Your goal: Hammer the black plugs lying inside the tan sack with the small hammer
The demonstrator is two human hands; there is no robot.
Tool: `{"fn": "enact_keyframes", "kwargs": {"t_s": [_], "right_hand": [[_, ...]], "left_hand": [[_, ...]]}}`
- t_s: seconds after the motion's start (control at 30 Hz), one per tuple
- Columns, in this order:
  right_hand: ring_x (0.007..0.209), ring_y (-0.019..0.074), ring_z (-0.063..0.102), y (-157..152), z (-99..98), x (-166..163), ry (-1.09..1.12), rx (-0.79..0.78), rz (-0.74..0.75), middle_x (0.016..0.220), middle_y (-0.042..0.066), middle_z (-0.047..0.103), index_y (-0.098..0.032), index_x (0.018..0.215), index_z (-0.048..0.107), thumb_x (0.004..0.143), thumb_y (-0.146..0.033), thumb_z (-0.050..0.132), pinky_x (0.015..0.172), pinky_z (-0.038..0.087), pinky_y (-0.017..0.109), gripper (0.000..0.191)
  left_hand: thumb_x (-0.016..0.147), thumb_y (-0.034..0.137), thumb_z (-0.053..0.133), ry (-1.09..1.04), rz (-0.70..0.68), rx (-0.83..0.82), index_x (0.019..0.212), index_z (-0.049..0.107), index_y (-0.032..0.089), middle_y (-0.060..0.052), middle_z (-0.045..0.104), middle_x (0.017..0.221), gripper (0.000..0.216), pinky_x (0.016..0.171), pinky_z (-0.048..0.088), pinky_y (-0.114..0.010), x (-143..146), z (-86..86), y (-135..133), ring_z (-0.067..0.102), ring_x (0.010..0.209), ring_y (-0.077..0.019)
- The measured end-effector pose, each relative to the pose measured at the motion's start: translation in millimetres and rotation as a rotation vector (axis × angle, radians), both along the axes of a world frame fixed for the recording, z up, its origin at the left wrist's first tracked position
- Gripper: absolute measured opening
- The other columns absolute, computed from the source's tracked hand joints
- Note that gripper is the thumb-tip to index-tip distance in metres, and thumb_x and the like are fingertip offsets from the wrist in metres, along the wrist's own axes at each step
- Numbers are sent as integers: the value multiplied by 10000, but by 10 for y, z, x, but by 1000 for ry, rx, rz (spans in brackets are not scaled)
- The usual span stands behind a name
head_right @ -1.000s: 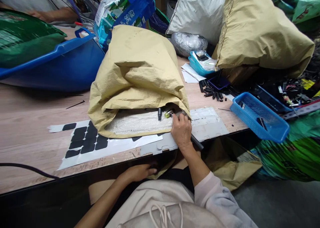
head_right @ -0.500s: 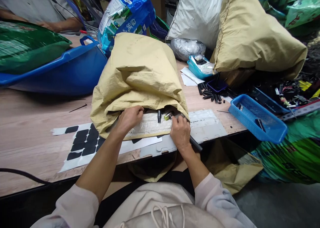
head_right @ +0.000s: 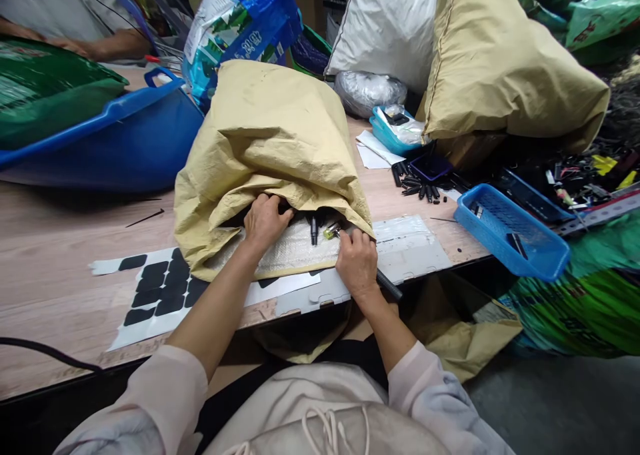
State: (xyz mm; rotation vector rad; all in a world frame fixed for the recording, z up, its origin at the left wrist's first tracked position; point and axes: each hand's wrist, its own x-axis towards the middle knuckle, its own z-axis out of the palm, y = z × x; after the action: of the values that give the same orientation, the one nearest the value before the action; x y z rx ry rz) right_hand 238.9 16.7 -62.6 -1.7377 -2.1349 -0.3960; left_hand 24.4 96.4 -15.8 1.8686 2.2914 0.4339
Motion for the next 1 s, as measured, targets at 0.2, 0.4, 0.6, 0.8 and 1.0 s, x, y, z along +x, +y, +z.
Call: {"fn": "enact_keyframes", "kwargs": {"t_s": [0.2, 0.4, 0.6, 0.8, 1.0], "right_hand": [[927, 251, 499, 3, -12, 2, -16, 41, -4, 988, 95, 627, -192, 1249, 711, 997, -190, 536, 783, 350, 345, 306], [928, 249, 502, 9, -16, 2, -20, 50, -7, 983, 96, 632, -190, 1245, 714, 991, -190, 538, 789, 354, 341, 309], [923, 247, 511, 10, -15, 5, -3, 31, -9, 997, 99, 641, -192, 1261, 717, 997, -194, 537, 793, 364, 344, 320], [966, 257, 530, -5, -7, -6, 62, 5, -46, 1050, 110, 656, -178, 1299, 702, 1008, -214, 545, 799, 384, 354, 333], [954, 255, 535, 14, 5, 19, 59, -30, -47, 1007, 106, 656, -188, 1172, 743, 1010, -218, 554, 797, 395, 346, 250]], "left_hand": [[954, 358, 649, 19, -77, 6, 1164, 749, 219, -115, 731, 1207, 271, 982, 517, -410, -71, -41, -65, 657, 1194, -332], [921, 369, 691, -51, -113, -57, 1148, 798, 229, -119, 747, 1197, 287, 908, 517, -398, -164, -65, -118, 672, 1148, -341], [820, 353, 764, -258, -330, -156, 1003, 838, 260, -47, 770, 954, 219, 785, 493, -338, -428, -75, -382, 691, 921, -273], [775, 409, 805, -444, -371, -11, 1000, 835, 279, -37, 693, 917, 262, 841, 485, -367, -488, -290, -637, 635, 968, -269], [770, 337, 818, -478, -364, 56, 945, 821, 249, -31, 696, 907, 196, 866, 450, -387, -484, -425, -635, 590, 945, -255]]}}
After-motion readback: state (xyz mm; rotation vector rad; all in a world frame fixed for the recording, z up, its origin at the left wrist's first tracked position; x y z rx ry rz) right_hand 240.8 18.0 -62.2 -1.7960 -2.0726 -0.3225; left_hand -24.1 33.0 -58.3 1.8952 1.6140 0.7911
